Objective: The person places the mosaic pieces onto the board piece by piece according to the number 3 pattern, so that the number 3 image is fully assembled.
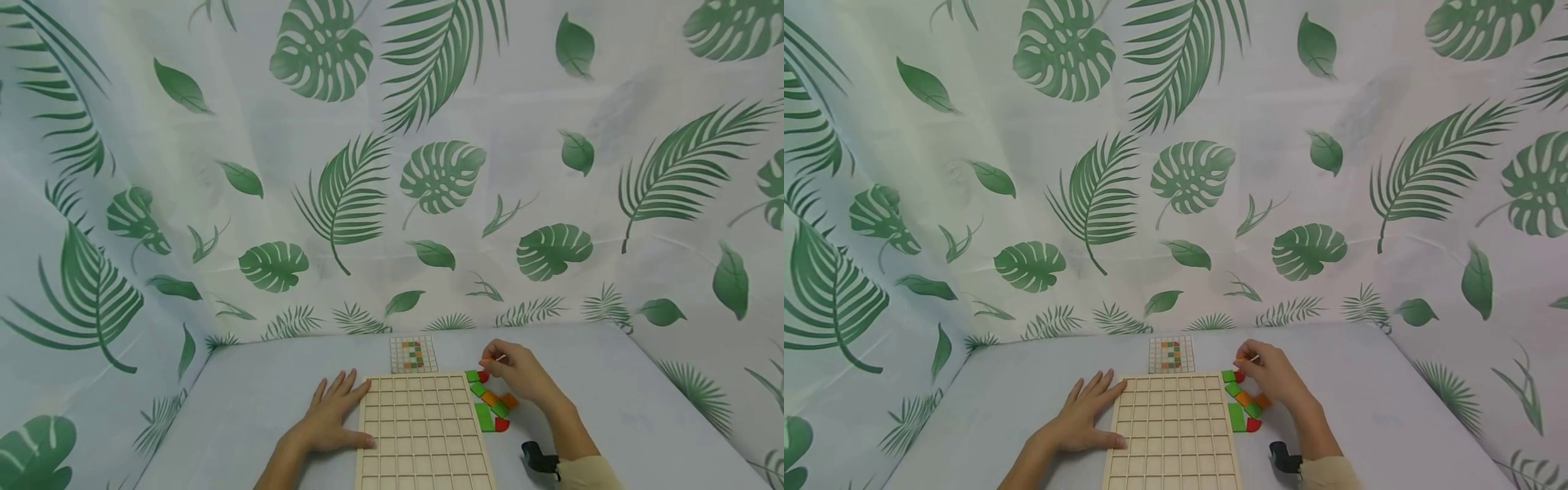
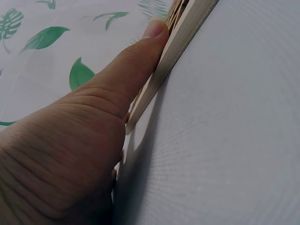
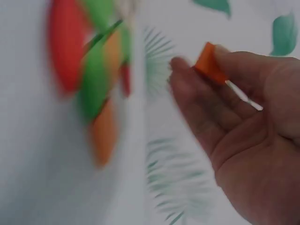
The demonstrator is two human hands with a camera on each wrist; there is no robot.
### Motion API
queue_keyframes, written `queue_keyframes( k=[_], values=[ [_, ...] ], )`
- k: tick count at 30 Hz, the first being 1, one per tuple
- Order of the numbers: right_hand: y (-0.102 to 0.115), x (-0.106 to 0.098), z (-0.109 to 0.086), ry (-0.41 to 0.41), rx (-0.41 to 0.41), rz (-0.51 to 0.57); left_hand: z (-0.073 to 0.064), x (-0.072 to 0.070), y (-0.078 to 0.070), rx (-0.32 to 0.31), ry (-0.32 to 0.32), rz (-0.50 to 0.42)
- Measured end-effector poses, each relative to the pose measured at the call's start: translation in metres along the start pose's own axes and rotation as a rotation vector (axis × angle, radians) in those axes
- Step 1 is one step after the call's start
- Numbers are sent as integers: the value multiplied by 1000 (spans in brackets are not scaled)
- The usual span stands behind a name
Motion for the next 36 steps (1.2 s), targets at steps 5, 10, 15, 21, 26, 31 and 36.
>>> queue_keyframes(
  k=[5,10,15,21,26,31,36],
  values=[
    [48,-3,11,-105,-186,76,-1,-1,-2,5,1,-13],
    [83,-1,18,-194,-225,179,-2,-1,-2,14,1,-12],
    [101,12,20,-178,-229,256,-1,0,-1,10,3,-16],
    [109,39,16,-87,-248,251,1,0,2,0,2,-2],
    [106,54,15,-55,-227,245,2,-1,1,-7,1,7],
    [102,70,13,3,-221,264,2,-1,1,-8,-3,17],
    [94,87,11,71,-189,287,2,0,1,-10,5,12]
  ],
)
Point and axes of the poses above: each hand's wrist, its own z-axis towards the middle knuckle, its own x-axis out of the palm, y = z × x, the point moved 8 cm from there along z, towards the middle knuckle, and after that the axes turned 9 degrees about -y, right-handed, at the moved point
